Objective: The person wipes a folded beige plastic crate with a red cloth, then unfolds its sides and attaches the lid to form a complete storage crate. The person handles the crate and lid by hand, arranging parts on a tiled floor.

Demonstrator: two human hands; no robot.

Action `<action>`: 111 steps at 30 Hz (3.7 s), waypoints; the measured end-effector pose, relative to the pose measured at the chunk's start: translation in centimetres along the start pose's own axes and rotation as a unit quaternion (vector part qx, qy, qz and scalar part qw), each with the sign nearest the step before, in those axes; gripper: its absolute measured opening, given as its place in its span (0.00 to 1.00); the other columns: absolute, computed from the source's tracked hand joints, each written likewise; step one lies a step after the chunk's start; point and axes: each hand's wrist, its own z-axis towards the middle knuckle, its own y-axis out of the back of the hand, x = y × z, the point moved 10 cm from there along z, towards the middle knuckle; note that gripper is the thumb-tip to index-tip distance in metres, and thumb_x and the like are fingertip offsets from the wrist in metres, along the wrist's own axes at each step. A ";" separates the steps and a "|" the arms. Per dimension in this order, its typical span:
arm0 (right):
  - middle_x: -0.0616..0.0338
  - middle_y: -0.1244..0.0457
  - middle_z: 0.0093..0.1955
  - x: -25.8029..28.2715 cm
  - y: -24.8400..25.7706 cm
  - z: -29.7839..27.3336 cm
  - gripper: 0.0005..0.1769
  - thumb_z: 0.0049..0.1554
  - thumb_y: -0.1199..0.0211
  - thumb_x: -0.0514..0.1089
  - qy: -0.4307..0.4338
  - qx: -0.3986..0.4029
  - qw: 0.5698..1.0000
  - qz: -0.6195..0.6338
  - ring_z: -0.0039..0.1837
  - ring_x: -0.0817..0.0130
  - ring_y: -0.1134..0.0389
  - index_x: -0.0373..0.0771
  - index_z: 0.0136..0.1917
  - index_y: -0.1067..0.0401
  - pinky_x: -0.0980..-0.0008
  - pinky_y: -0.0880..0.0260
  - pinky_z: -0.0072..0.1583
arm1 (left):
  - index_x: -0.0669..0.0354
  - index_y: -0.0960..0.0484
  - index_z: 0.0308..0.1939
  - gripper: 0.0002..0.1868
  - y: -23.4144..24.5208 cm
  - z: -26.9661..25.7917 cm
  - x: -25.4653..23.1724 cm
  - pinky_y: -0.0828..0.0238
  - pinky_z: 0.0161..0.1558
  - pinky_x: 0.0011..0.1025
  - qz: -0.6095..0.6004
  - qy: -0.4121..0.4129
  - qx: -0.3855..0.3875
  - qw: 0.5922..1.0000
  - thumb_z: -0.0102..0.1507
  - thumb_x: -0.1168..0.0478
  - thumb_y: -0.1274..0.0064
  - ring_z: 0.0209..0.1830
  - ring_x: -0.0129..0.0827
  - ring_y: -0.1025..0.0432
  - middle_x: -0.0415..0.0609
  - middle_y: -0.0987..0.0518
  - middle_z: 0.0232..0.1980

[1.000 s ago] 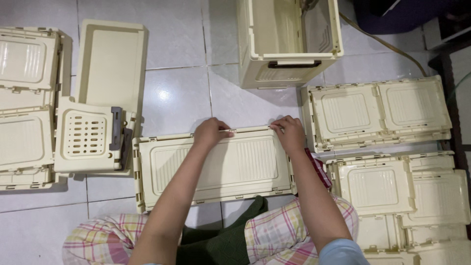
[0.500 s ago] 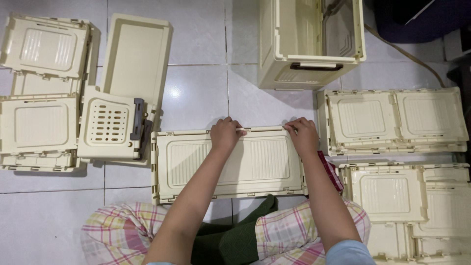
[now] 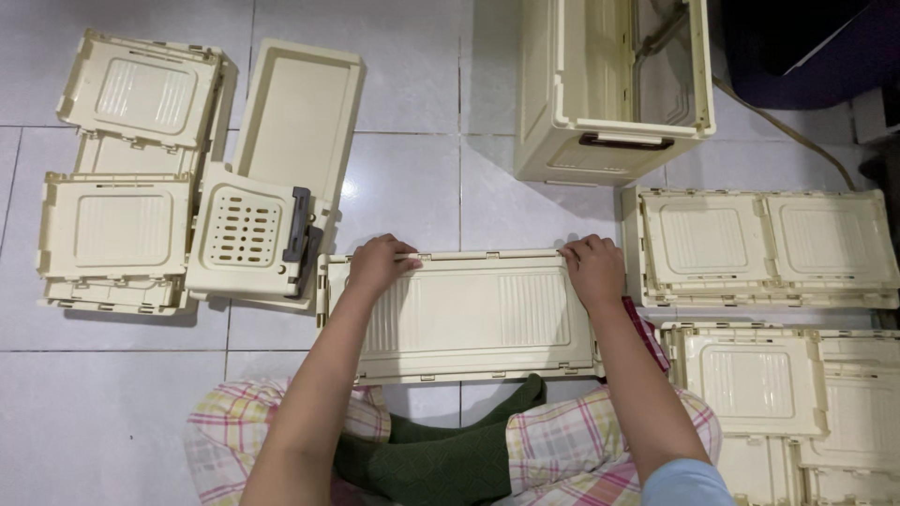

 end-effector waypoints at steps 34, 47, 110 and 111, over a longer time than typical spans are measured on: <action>0.62 0.35 0.51 22.3 -6.2 -0.7 0.10 0.60 0.36 0.54 0.003 0.016 0.996 0.084 0.61 0.59 0.39 0.49 0.48 0.20 0.47 0.57 0.76 | 0.46 0.11 0.42 0.14 -0.8 -0.8 -0.5 0.31 0.51 0.42 0.027 -0.045 -0.023 0.998 0.53 0.53 0.33 0.50 0.41 0.26 0.42 0.19 0.44; 0.61 0.36 0.51 22.2 -6.7 -1.2 0.09 0.60 0.37 0.52 0.013 -0.002 0.997 0.081 0.61 0.58 0.40 0.49 0.49 0.20 0.48 0.54 0.74 | 0.51 0.10 0.38 0.11 3.7 0.1 6.3 0.25 0.48 0.39 0.132 -0.027 0.128 0.983 0.52 0.66 0.38 0.47 0.41 0.20 0.45 0.15 0.42; 0.38 0.51 0.75 40.5 -20.6 8.1 0.44 0.59 0.37 0.60 -0.018 0.135 0.935 0.326 0.73 0.43 0.42 0.31 0.76 0.44 0.57 0.40 0.72 | 0.55 0.32 0.65 0.29 9.0 -15.5 29.5 0.32 0.61 0.36 -0.590 0.384 -0.459 0.542 0.61 0.63 0.44 0.62 0.40 0.30 0.54 0.32 0.68; 0.41 0.50 0.72 40.4 -20.5 8.1 0.41 0.59 0.37 0.60 -0.034 0.140 0.937 0.317 0.71 0.45 0.40 0.34 0.75 0.41 0.57 0.38 0.71 | 0.54 0.31 0.64 0.28 9.7 -15.7 28.7 0.30 0.60 0.37 -0.581 0.396 -0.451 0.549 0.60 0.62 0.43 0.62 0.41 0.29 0.52 0.32 0.68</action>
